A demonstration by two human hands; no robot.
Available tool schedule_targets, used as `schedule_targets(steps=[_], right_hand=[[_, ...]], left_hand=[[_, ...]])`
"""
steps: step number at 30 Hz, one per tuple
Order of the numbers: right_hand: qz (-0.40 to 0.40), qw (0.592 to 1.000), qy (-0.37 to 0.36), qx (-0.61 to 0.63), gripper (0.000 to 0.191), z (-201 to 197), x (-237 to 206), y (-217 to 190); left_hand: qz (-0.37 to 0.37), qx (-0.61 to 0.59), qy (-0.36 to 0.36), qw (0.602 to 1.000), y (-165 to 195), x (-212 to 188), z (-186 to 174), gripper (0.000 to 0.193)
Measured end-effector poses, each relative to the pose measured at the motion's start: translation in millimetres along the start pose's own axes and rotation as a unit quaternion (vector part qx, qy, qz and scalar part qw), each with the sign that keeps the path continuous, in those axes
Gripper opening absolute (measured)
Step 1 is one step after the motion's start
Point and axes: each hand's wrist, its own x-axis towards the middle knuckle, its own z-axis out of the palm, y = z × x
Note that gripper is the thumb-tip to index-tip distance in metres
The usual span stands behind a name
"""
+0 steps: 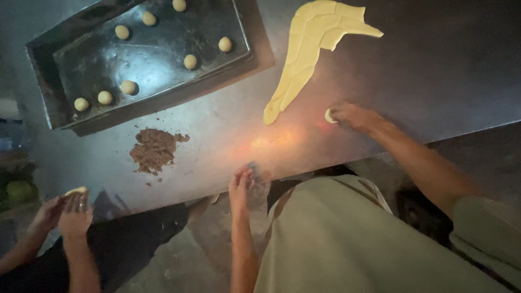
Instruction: The person pinches off pieces of dough from a sheet on the metal table, flattens them, places a portion of brown filling from a pile in the center, folds the dough around the filling, and rolls it into a ball. The filled dough balls are placed onto a baking tray alongside balls made by a second worker.
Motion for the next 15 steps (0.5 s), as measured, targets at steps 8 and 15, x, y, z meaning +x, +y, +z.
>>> schedule_targets(steps=[8,15], right_hand=[[0.267,0.962,-0.047,-0.040,0.028,1.8,-0.9,-29.3],[0.210,0.949,-0.079,-0.219,0.021,-7.6,19.2,-53.5]], left_hand=[[0.012,-0.014,-0.058,0.998,6.7,15.8,-7.4,0.033],[0.000,0.010,-0.102,0.995,22.8,28.2,-26.8,0.034]])
